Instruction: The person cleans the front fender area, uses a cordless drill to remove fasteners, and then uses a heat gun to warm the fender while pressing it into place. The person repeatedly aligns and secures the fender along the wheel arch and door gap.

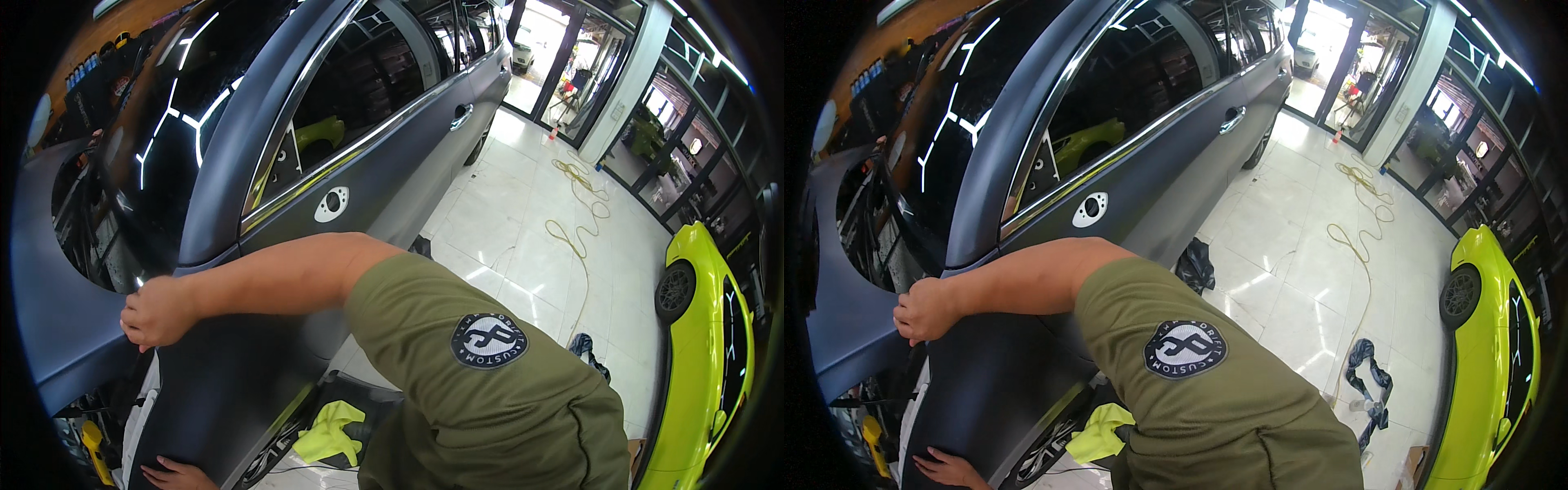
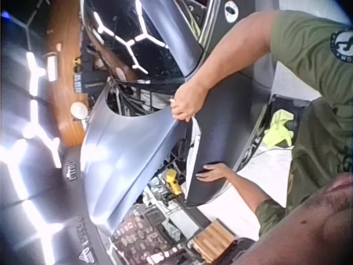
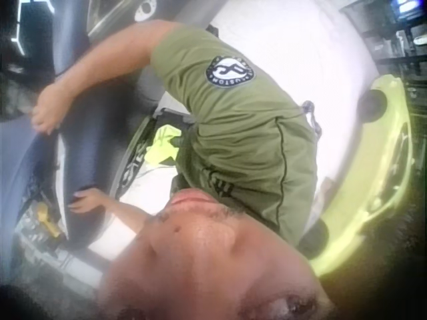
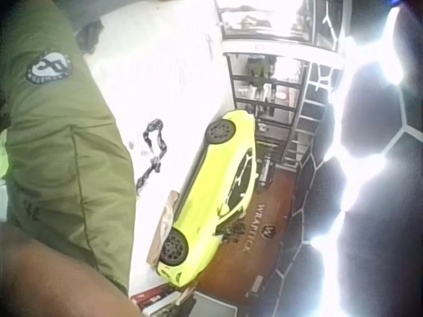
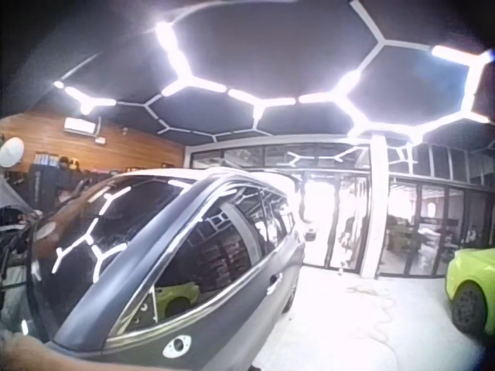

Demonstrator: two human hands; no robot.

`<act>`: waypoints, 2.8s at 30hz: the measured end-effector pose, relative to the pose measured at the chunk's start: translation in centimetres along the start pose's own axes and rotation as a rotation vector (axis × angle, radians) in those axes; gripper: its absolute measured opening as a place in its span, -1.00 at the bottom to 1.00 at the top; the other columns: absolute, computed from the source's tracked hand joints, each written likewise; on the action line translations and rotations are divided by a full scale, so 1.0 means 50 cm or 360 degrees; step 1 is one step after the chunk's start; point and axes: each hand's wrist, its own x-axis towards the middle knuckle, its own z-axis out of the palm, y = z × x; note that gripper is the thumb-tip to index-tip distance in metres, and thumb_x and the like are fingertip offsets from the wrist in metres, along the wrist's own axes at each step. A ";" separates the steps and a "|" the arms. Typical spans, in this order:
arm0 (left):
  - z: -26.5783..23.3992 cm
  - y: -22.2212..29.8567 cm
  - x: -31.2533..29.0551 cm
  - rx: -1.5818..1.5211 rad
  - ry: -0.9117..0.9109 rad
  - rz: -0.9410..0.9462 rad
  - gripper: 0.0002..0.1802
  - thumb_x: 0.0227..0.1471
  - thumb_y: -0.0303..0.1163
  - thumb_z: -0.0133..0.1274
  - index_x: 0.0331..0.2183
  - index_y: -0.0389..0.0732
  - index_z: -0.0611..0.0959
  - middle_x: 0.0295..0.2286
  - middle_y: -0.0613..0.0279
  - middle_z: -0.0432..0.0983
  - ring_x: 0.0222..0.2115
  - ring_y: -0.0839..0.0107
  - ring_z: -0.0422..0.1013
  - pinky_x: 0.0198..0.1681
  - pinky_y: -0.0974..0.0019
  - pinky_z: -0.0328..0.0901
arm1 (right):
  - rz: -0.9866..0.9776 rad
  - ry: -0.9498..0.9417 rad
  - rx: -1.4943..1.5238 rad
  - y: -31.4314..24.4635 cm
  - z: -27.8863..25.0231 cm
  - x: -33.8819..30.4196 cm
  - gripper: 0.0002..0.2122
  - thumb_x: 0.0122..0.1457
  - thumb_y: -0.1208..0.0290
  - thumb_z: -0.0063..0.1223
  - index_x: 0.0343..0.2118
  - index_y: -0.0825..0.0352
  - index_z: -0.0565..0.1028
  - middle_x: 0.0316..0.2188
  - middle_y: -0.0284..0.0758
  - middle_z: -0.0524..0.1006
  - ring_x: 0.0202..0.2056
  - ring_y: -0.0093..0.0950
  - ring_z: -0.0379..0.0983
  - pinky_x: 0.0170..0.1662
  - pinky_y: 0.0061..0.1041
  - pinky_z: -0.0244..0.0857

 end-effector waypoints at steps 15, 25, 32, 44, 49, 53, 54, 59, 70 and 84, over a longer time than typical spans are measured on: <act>-0.034 -0.037 0.014 0.0062 -0.0268 -0.0129 -0.48 0.18 -0.20 -0.05 0.06 -0.37 0.42 0.02 -0.16 0.35 0.10 -0.01 0.21 0.20 0.03 0.03 | 0.0117 -0.0205 0.0357 -0.025 -0.025 0.063 -0.85 0.08 0.32 -0.08 -0.42 0.27 0.47 -0.49 -0.21 0.52 -0.45 -0.28 0.53 -0.46 -0.28 0.43; 0.007 -0.068 -0.013 -0.0079 -0.0211 -0.0328 -0.33 0.11 -0.11 -0.06 0.17 -0.23 0.28 0.16 -0.16 0.11 0.17 -0.11 0.05 0.22 -0.06 -0.07 | 0.0349 -0.0245 0.0410 -0.014 -0.059 0.042 -0.58 -0.03 0.21 0.28 -0.16 0.36 0.47 -0.15 -0.24 0.45 -0.17 -0.24 0.44 -0.15 -0.38 0.41; 0.004 -0.055 -0.010 -0.0088 -0.0200 -0.0338 -0.33 0.10 -0.12 -0.04 0.17 -0.23 0.28 0.16 -0.15 0.11 0.18 -0.11 0.05 0.22 -0.07 -0.08 | 0.0382 -0.0161 0.0274 -0.023 -0.029 0.060 -0.56 -0.07 0.18 0.33 -0.21 0.40 0.48 -0.24 -0.21 0.49 -0.25 -0.28 0.45 -0.26 -0.39 0.43; 0.004 -0.070 -0.011 -0.0068 -0.0239 -0.0357 -0.31 0.10 -0.11 -0.04 0.18 -0.25 0.27 0.15 -0.14 0.11 0.19 -0.10 0.02 0.23 -0.09 -0.11 | 0.0563 -0.0022 0.0249 -0.064 -0.020 0.084 -0.57 -0.06 0.19 0.33 -0.23 0.41 0.48 -0.29 -0.20 0.51 -0.32 -0.26 0.50 -0.31 -0.39 0.41; 0.004 -0.066 -0.015 -0.0121 -0.0205 -0.0373 -0.30 0.08 -0.08 -0.03 0.17 -0.24 0.28 0.15 -0.14 0.11 0.19 -0.12 0.02 0.24 -0.11 -0.12 | 0.0419 0.0055 0.0032 -0.072 -0.003 0.106 -0.57 -0.07 0.20 0.34 -0.23 0.40 0.48 -0.30 -0.23 0.52 -0.39 -0.31 0.52 -0.40 -0.49 0.43; 0.004 -0.065 -0.016 -0.0118 -0.0188 -0.0370 -0.31 0.08 -0.08 -0.02 0.16 -0.23 0.29 0.15 -0.12 0.11 0.19 -0.11 0.02 0.23 -0.12 -0.10 | 0.0413 0.0017 -0.0083 -0.087 0.000 0.109 -0.59 -0.05 0.26 0.32 -0.19 0.39 0.47 -0.25 -0.20 0.50 -0.37 -0.31 0.51 -0.37 -0.48 0.43; 0.003 -0.065 -0.016 -0.0118 -0.0184 -0.0365 -0.31 0.07 -0.08 -0.02 0.16 -0.23 0.30 0.15 -0.12 0.11 0.19 -0.11 0.03 0.23 -0.12 -0.09 | 0.0427 0.0002 -0.0118 -0.093 0.002 0.113 -0.59 -0.04 0.28 0.31 -0.18 0.40 0.46 -0.23 -0.19 0.50 -0.36 -0.30 0.51 -0.37 -0.47 0.44; 0.005 -0.083 -0.016 -0.0110 -0.0187 -0.0366 -0.32 0.07 -0.09 -0.02 0.15 -0.23 0.31 0.15 -0.11 0.12 0.19 -0.10 0.03 0.23 -0.13 -0.09 | 0.0440 -0.0146 0.0135 -0.093 -0.020 0.116 -0.55 -0.04 0.38 0.29 -0.08 0.43 0.43 -0.16 -0.12 0.48 -0.29 -0.20 0.52 -0.29 -0.40 0.45; 0.004 -0.086 -0.022 -0.0363 -0.0189 -0.0340 -0.37 0.10 -0.11 -0.02 0.13 -0.24 0.36 0.16 -0.16 0.14 0.20 -0.13 0.03 0.22 -0.15 -0.11 | 0.0575 -0.0282 -0.0286 -0.133 0.003 0.098 -0.45 -0.02 0.45 0.25 0.05 0.47 0.31 -0.14 -0.04 0.44 -0.28 -0.14 0.52 -0.30 -0.40 0.48; -0.001 -0.114 -0.040 -0.0626 -0.0346 -0.0323 -0.45 0.06 -0.09 -0.01 0.08 -0.04 0.47 0.18 -0.10 0.13 0.22 -0.13 0.02 0.21 -0.22 -0.12 | 0.0840 -0.0727 -0.0684 -0.171 -0.009 0.155 -0.47 -0.02 0.48 0.23 0.02 0.42 0.26 -0.18 -0.08 0.41 -0.29 -0.13 0.50 -0.28 -0.30 0.45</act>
